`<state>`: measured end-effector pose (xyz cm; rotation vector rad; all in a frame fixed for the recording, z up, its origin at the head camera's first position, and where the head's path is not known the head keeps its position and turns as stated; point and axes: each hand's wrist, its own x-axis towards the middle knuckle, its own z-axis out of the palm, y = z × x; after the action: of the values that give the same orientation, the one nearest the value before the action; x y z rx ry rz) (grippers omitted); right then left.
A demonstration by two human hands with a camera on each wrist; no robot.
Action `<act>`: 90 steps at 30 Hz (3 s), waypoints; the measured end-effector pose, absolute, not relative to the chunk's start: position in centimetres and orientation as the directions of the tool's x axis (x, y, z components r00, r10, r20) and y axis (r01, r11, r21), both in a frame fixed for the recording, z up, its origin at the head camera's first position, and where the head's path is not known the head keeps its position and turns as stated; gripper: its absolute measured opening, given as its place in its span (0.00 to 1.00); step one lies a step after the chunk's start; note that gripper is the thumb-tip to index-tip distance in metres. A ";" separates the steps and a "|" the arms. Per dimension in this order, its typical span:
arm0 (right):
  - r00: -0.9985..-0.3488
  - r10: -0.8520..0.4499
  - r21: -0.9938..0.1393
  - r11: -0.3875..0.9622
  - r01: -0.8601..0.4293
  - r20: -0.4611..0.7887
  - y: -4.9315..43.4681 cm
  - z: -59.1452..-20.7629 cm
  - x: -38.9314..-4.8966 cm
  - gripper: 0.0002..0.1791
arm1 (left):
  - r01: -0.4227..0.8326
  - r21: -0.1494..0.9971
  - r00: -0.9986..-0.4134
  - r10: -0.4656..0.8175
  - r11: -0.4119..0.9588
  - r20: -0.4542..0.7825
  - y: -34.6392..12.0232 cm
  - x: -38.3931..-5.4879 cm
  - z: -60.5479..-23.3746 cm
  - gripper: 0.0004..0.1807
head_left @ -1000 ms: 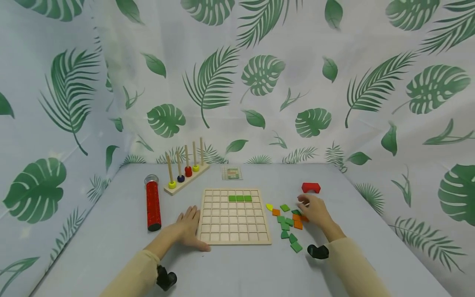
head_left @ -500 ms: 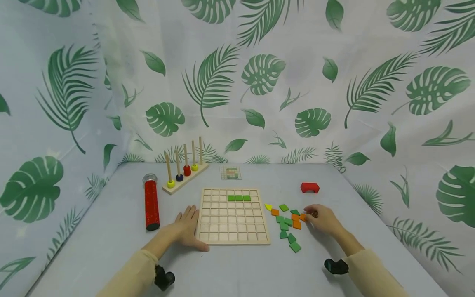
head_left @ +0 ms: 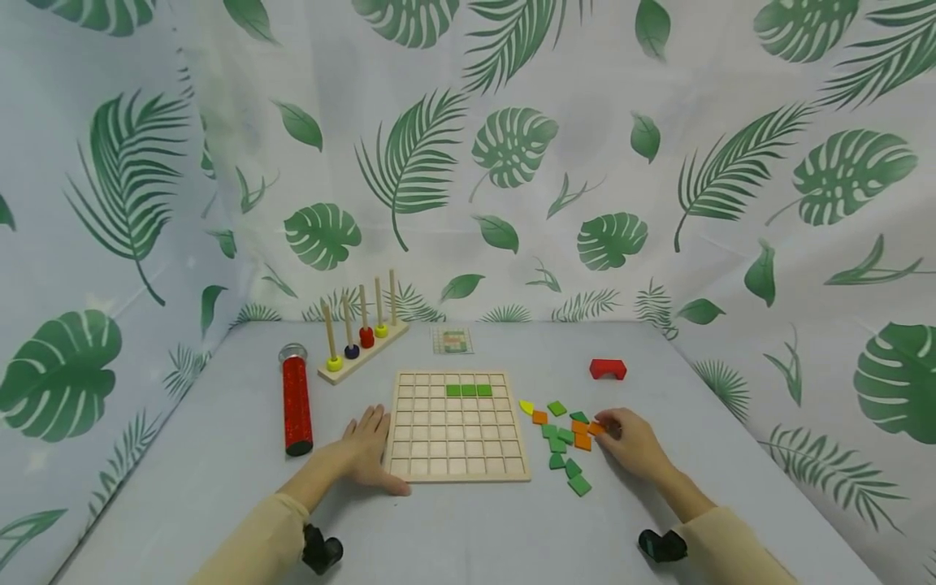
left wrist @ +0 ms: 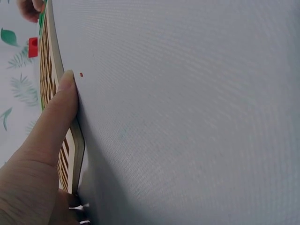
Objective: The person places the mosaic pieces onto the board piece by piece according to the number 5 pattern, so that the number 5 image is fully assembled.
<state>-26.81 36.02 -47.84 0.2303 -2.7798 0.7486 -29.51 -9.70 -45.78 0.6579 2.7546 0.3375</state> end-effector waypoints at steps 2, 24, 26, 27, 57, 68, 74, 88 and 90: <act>-0.962 -0.065 -0.486 0.853 -0.191 0.264 36.0 -47.8 -26.9 0.15 | 0.405 0.290 -0.853 0.473 0.867 -0.221 -9.7 -29.5 -45.9 0.70; -0.973 -0.047 -0.495 0.855 -0.157 0.227 35.9 -47.3 -28.3 0.16 | 0.397 0.300 -0.857 0.467 0.867 -0.216 -9.6 -29.3 -45.6 0.68; -0.969 -0.056 -0.481 0.860 -0.168 0.239 35.8 -47.2 -28.4 0.16 | 0.401 0.300 -0.857 0.470 0.866 -0.211 -9.6 -29.4 -45.6 0.68; -0.968 -0.059 -0.477 0.862 -0.172 0.244 35.7 -47.2 -28.4 0.16 | 0.404 0.298 -0.856 0.472 0.865 -0.210 -9.6 -29.4 -45.7 0.68; -0.961 -0.133 -0.410 0.884 -0.225 0.242 33.5 -47.5 -30.7 0.12 | 0.396 0.296 -0.861 0.463 0.869 -0.210 -9.6 -29.2 -45.7 0.69; -0.963 -0.093 -0.395 0.899 -0.191 0.253 33.3 -47.8 -31.1 0.14 | 0.392 0.305 -0.863 0.462 0.868 -0.205 -10.0 -29.4 -45.7 0.69; -0.974 -0.131 -0.429 0.881 -0.199 0.184 33.4 -47.1 -31.0 0.16 | 0.399 0.323 -0.857 0.474 0.859 -0.203 -10.5 -29.5 -46.0 0.71; -0.985 -0.074 -0.477 0.867 -0.142 0.158 33.8 -47.5 -31.1 0.14 | 0.395 0.285 -0.866 0.457 0.873 -0.202 -9.9 -29.3 -45.7 0.69; -0.982 -0.077 -0.467 0.871 -0.149 0.171 33.8 -47.5 -31.0 0.13 | 0.396 0.281 -0.866 0.457 0.874 -0.202 -9.8 -29.3 -45.6 0.69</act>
<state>-31.04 33.81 -47.48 0.1756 -2.8960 0.7406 -29.27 -9.83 -45.62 0.6449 2.7828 0.3360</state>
